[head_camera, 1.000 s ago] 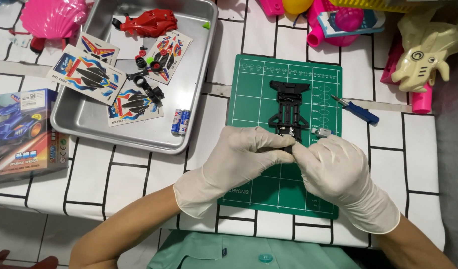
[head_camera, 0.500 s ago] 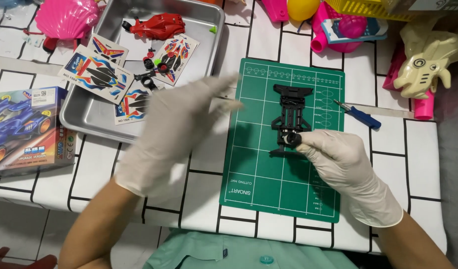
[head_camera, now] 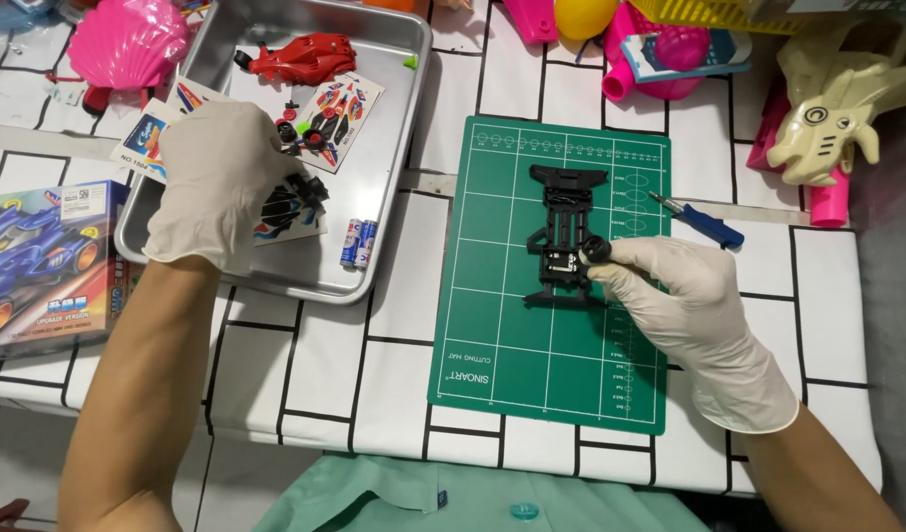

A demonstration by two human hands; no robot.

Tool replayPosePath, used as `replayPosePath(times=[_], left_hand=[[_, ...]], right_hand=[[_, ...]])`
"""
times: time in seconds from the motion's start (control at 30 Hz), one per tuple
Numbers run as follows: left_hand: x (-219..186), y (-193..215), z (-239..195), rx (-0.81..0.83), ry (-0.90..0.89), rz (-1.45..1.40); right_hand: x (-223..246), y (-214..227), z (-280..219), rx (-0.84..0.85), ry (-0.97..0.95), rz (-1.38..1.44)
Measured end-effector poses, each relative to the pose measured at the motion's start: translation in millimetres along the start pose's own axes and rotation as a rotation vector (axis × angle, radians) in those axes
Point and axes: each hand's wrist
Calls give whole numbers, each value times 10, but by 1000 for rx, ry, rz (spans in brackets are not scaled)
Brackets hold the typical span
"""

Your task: Assembling the internal components of a mini 4WD toy car, including gears and motor installation.

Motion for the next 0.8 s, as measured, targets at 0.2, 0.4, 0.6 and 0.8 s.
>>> replayPosePath(times=[0.2,0.4,0.6,0.8], left_hand=[[50,-62,-4,-47,37,-48],[20,57,-71,36,21,-163],[54,0,-142,-62,-26,-242],[83,172,-314,-341,-65,-160]], right_hand=[[47,-20,56,-2,48,-29],[18,-18,63,-2,140,-81],[28,-14,55,22,134,-69],[32,-30,65,20,140,-41]])
Point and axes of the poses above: each hand's wrist, its own z-axis towards the middle knuckle, its own y-axis out of the back of the hand, x = y × z, and after that the axes turned 13 degrees about z, right-handed
